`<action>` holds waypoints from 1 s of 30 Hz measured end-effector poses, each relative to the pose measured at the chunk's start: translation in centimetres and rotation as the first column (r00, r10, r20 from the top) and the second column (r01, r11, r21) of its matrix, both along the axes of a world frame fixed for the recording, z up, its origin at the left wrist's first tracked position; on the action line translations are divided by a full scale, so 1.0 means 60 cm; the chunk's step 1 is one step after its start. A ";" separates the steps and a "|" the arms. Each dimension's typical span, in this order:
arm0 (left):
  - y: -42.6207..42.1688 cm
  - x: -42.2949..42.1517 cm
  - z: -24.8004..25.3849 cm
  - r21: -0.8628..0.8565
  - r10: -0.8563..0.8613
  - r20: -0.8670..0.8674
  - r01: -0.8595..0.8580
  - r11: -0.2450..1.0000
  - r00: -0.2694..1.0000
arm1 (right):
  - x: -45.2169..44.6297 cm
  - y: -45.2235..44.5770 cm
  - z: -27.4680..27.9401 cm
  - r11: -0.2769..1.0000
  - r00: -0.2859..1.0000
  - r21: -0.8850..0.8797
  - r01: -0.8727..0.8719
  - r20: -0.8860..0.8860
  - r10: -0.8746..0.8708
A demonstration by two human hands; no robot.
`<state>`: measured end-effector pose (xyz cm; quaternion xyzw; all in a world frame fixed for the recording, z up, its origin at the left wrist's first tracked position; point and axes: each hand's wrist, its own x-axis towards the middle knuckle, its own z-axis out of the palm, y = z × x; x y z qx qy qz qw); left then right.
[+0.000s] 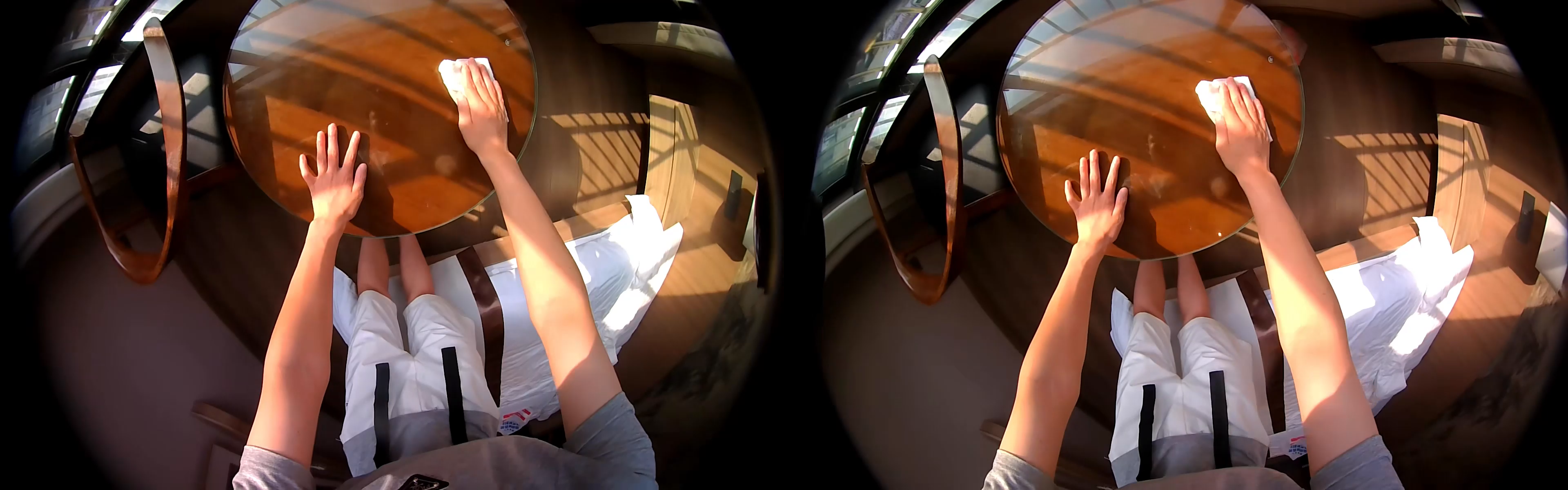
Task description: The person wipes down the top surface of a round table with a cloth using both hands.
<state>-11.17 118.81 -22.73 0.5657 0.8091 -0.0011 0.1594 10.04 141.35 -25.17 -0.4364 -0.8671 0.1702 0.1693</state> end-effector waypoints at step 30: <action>0.000 0.019 -0.002 0.065 0.080 -0.092 -0.074 0.995 0.993 | 0.060 -0.115 0.075 0.747 0.774 -0.253 -0.615 -0.014 0.633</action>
